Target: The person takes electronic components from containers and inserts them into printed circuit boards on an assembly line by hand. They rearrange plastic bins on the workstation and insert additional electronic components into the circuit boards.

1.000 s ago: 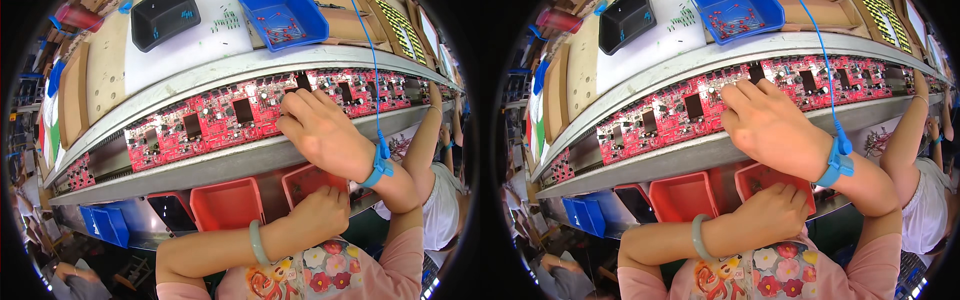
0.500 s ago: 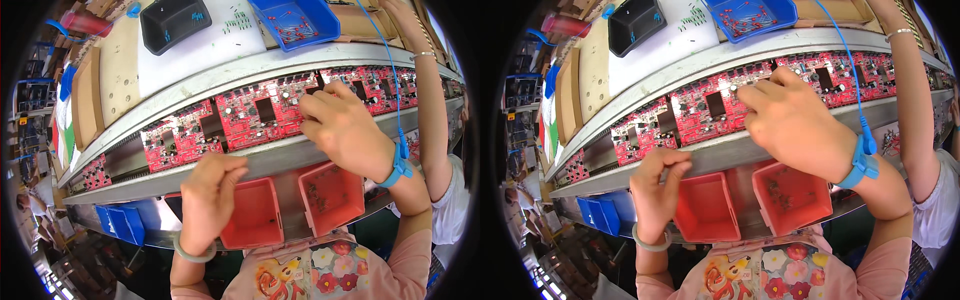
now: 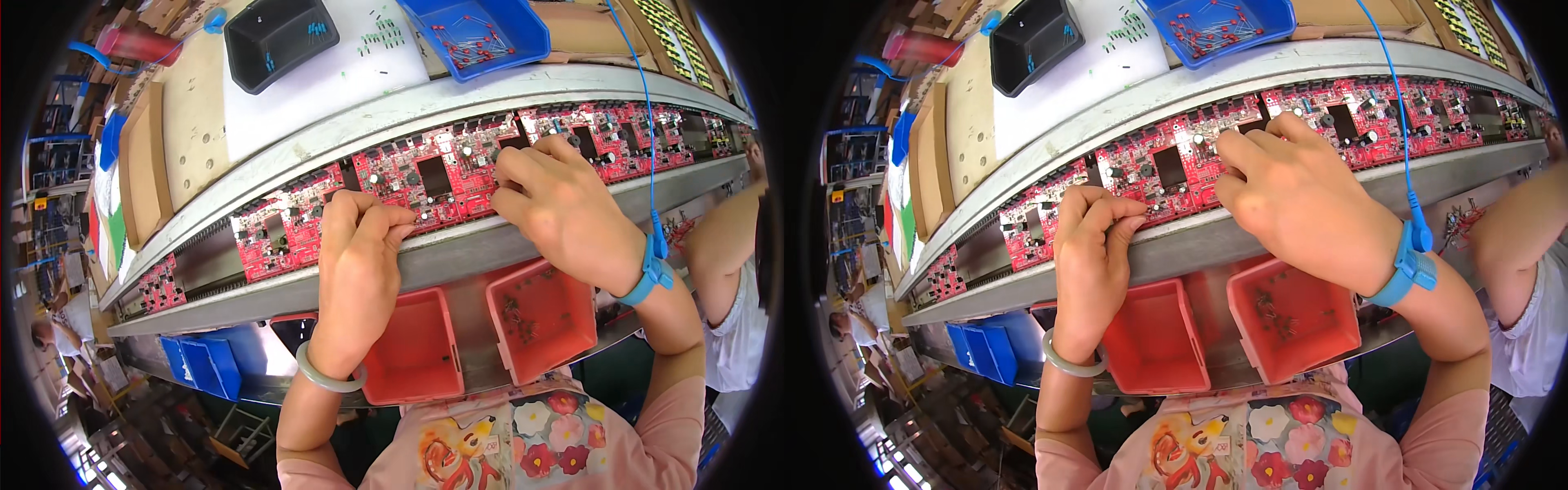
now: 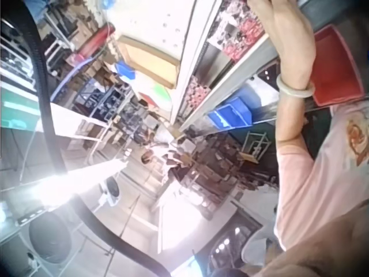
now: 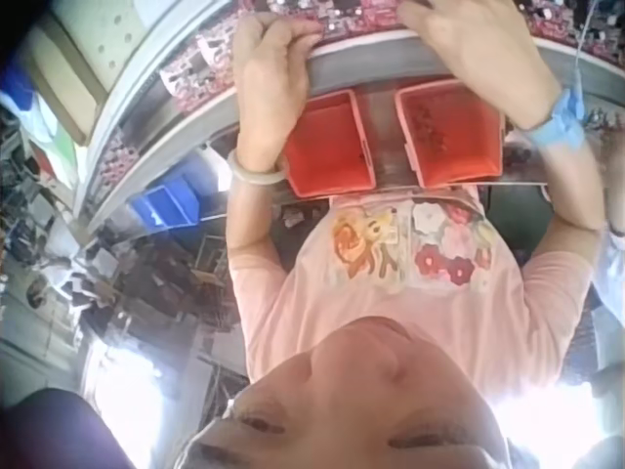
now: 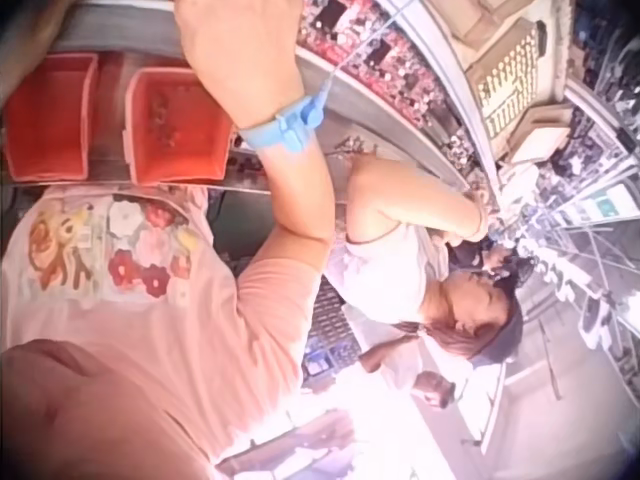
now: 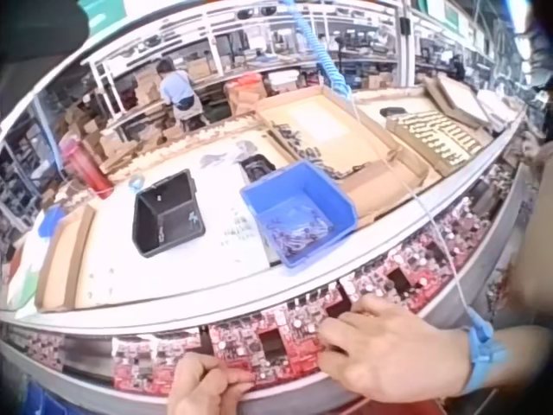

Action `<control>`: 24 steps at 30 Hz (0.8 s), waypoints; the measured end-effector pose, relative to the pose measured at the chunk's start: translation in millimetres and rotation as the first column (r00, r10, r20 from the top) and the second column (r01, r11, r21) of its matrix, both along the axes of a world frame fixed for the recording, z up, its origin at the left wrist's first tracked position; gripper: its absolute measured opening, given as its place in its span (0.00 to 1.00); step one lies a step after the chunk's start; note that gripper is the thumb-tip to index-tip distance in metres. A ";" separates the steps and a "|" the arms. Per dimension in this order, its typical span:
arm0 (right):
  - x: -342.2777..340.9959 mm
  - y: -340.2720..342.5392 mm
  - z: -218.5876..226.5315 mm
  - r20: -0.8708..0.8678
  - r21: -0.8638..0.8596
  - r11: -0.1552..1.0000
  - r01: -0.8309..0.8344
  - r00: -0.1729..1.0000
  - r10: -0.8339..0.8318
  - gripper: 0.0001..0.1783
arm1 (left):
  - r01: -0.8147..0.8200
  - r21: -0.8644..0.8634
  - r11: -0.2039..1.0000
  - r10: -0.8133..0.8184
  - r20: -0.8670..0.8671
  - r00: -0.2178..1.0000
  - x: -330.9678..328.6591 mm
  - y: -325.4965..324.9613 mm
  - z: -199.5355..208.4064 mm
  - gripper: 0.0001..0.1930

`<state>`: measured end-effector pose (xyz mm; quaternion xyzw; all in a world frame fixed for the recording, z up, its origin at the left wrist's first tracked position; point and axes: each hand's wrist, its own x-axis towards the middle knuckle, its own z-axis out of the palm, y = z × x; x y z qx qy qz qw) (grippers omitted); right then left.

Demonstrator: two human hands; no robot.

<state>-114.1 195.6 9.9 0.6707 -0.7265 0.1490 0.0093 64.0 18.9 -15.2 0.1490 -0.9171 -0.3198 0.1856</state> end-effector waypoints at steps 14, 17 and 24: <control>-0.6 0.7 -2.4 -0.007 -0.026 1.000 0.001 1.000 -0.001 0.04 | 0.007 -0.068 0.998 -0.007 0.006 1.000 -3.2 1.9 2.2 0.06; -0.6 1.0 -3.0 -0.009 -0.027 1.000 0.002 1.000 -0.002 0.04 | 0.027 -0.101 0.994 -0.028 -0.003 1.000 -3.1 1.8 1.8 0.06; -0.7 0.4 -3.1 -0.016 -0.019 1.000 0.001 1.000 -0.002 0.04 | 0.134 -0.259 0.957 -0.123 0.057 0.991 -4.2 7.2 6.3 0.08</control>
